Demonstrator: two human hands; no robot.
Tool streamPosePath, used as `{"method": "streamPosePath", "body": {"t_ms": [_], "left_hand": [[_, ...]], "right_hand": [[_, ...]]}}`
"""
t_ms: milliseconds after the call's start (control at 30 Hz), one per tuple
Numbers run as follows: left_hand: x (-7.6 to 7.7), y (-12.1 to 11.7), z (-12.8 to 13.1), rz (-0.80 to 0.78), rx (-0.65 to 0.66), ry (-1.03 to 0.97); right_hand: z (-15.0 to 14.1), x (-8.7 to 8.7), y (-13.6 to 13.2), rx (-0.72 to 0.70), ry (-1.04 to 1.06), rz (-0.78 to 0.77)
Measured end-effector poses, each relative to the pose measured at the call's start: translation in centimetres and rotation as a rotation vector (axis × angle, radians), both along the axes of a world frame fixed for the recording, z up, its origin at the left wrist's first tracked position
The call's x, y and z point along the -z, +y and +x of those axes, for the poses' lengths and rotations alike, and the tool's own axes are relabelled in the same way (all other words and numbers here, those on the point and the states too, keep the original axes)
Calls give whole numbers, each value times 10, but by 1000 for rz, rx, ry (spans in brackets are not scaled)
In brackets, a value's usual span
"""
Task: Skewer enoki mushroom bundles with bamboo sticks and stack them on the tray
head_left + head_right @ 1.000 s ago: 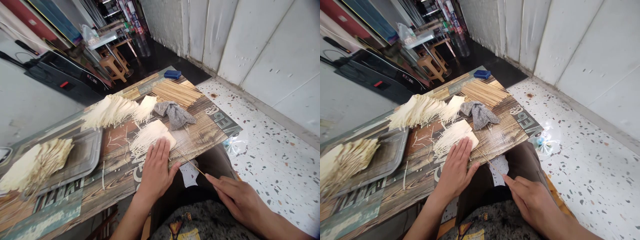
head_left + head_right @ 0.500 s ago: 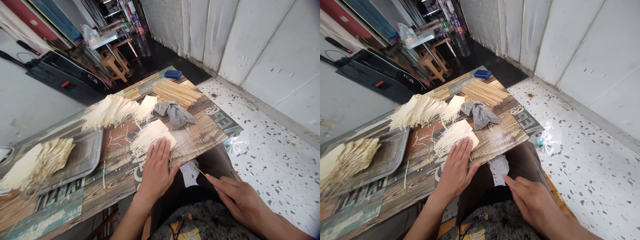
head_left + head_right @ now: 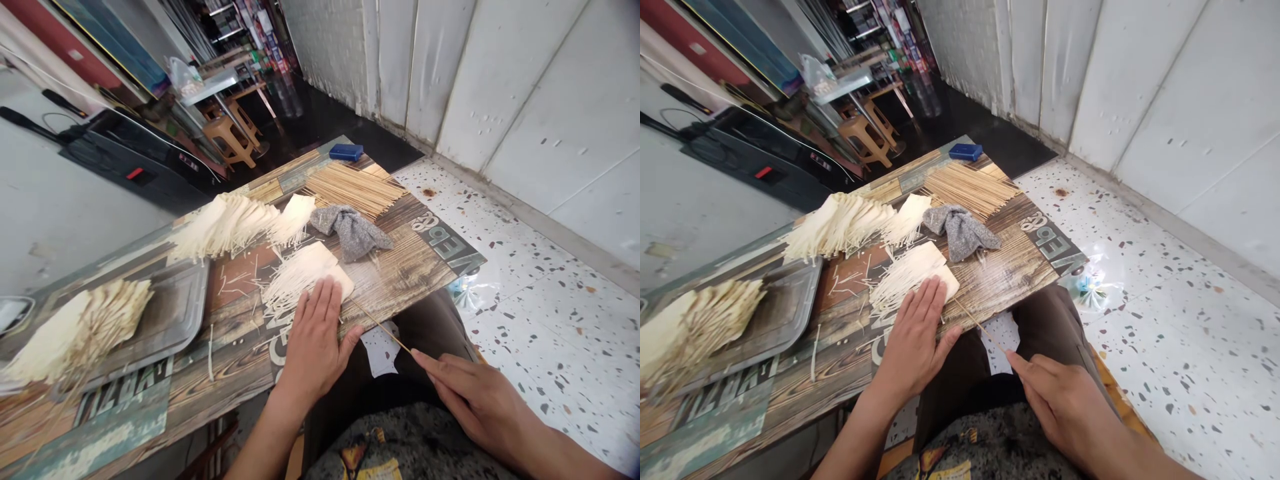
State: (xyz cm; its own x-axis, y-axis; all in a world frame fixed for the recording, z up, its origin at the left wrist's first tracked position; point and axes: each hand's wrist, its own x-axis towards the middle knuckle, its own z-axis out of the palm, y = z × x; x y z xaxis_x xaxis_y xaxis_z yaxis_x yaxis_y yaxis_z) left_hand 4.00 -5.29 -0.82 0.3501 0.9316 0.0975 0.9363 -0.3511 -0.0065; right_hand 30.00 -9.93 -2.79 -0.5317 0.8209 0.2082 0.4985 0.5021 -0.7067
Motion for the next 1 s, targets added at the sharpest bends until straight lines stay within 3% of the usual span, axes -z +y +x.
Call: {"method": "streamPosePath", "body": {"t_ms": [1000], "left_hand": [[0,0,0,11,4,-18]], "right_hand": [[-6,-6,5,14,56,11]]}}
